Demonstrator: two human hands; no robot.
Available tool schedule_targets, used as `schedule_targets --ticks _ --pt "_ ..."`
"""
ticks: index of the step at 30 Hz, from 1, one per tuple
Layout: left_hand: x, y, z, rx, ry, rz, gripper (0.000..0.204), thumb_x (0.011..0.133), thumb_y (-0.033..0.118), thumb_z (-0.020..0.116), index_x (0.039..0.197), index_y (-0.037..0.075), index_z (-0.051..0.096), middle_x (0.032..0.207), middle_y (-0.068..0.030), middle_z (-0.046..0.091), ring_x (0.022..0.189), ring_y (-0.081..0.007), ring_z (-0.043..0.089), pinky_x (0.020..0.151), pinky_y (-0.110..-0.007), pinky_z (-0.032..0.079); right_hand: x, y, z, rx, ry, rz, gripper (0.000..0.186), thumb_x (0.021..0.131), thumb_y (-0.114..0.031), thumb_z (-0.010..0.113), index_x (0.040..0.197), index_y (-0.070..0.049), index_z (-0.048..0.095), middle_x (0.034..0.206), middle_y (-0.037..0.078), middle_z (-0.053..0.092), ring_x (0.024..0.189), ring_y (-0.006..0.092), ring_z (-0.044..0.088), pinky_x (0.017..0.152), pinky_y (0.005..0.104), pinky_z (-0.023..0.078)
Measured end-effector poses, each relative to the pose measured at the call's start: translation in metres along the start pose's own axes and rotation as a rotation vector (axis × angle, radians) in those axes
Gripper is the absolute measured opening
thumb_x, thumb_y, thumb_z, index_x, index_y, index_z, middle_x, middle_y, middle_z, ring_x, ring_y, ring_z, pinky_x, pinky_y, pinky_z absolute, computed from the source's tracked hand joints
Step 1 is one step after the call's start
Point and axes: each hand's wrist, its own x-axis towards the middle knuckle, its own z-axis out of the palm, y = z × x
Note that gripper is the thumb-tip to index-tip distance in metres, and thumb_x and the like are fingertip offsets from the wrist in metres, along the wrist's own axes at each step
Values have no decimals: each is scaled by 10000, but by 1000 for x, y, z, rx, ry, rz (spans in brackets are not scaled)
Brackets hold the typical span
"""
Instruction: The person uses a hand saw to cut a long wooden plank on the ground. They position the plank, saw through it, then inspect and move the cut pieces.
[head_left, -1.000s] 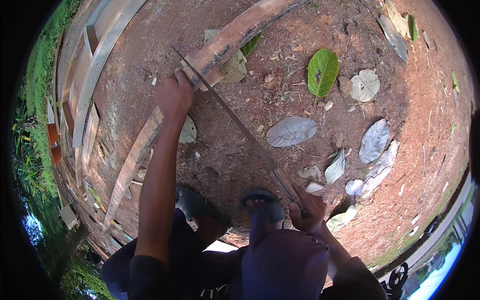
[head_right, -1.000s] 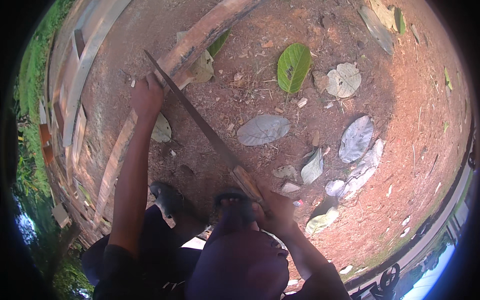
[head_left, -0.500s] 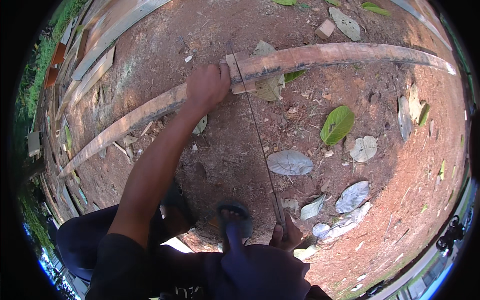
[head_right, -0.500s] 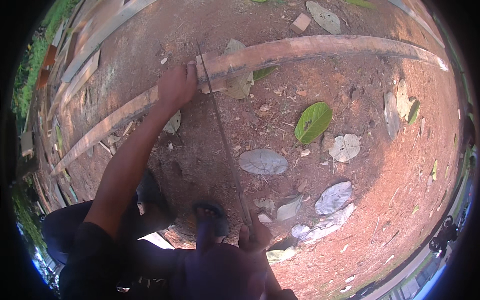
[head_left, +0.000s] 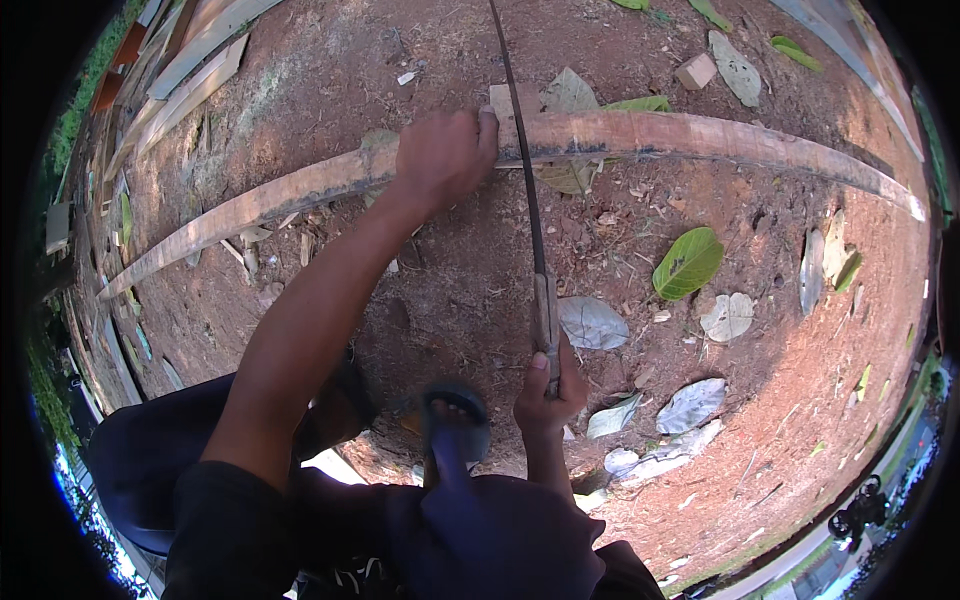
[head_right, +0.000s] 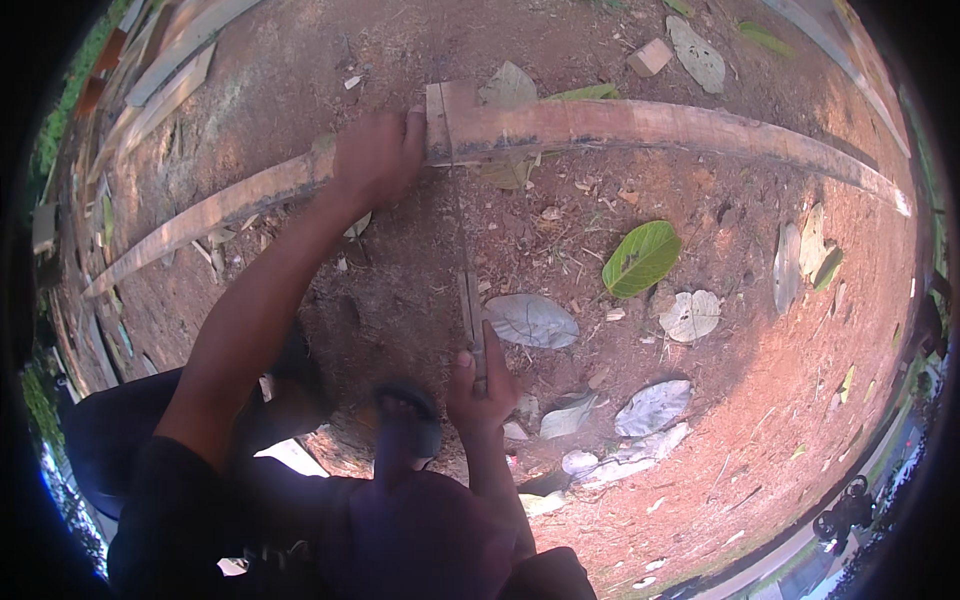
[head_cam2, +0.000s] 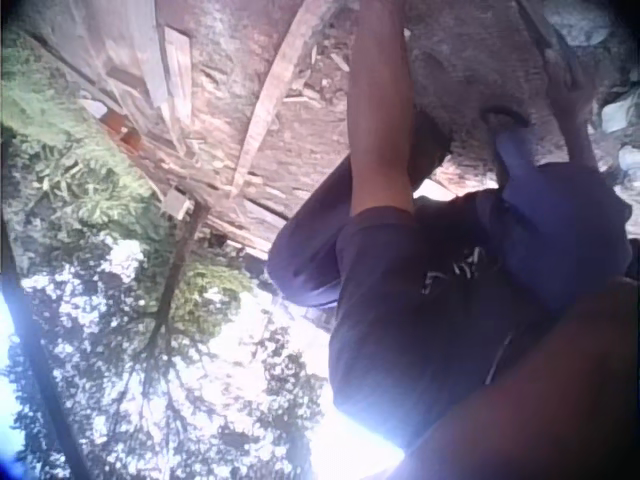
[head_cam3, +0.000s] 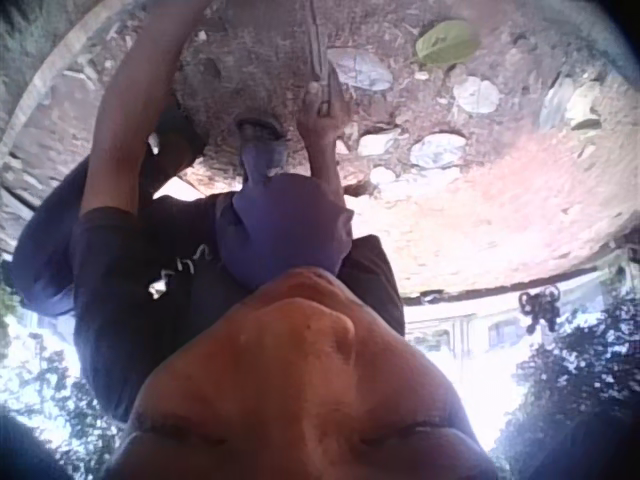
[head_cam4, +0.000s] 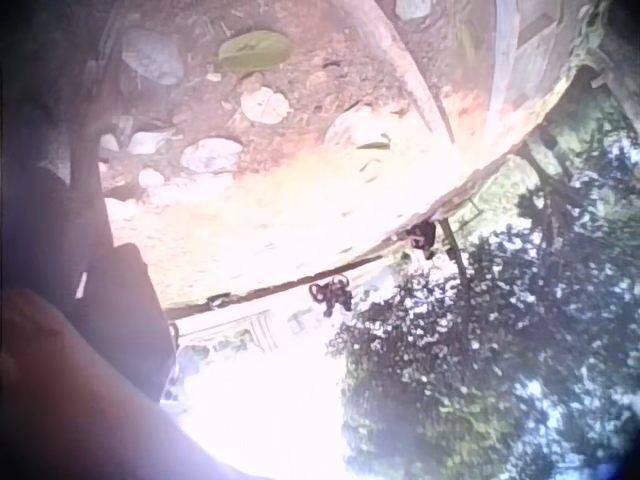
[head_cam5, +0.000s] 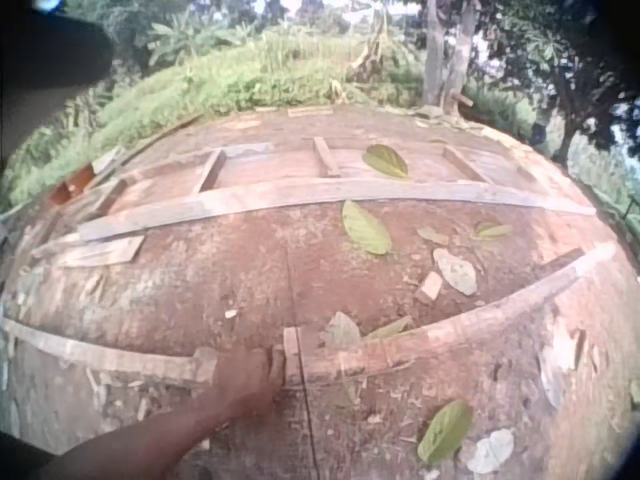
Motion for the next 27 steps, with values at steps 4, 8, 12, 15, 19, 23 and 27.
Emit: schedule_targets --ticks 4,8,12,15,19,23,27 --pt "0 2 1 -1 20 -2 523 1009 351 400 848 -26 725 818 -304 687 809 -477 687 811 -551 549 -3 -9 -7 26 -5 52 385 960 -119 566 1254 127 609 966 187 727 855 198 703 739 322 549" --pt "3 0 -5 -35 -4 8 501 1000 362 408 954 -28 718 829 -299 690 823 -482 682 826 -558 536 -3 -8 2 79 95 45 295 960 -132 613 1139 100 643 929 138 714 803 156 667 725 293 530" --pt "-6 -13 -10 -72 3 160 491 981 413 478 1156 -27 608 997 -301 661 979 -462 651 870 -540 499 0 -11 -6 177 100 175 182 940 -153 675 964 24 637 750 82 653 701 101 612 648 272 485" --pt "-16 -20 -11 76 79 340 620 923 505 586 1252 -15 516 1142 -293 629 1062 -453 633 893 -530 503 14 -2 -23 111 13 212 193 908 -189 721 903 -13 643 625 82 594 616 106 594 579 292 454" --pt "-13 -18 -14 239 -73 264 715 858 548 685 1259 -5 477 1193 -251 611 1123 -407 620 925 -508 517 14 -15 -26 120 -76 162 228 914 -239 712 894 -20 655 618 98 598 563 125 570 532 304 415" --pt "-16 -9 -15 274 -165 153 690 828 516 741 1202 -4 485 1188 -228 615 1138 -382 618 946 -484 526 -35 -7 -52 -128 -126 120 229 928 -238 675 874 -16 664 620 112 607 518 168 563 512 322 426" --pt "-13 -8 -20 260 -150 213 699 818 485 766 1213 -9 468 1175 -240 623 1097 -400 635 915 -498 533 -118 9 -102 19 24 152 313 941 -238 648 734 -21 560 555 32 548 503 65 470 489 264 370"
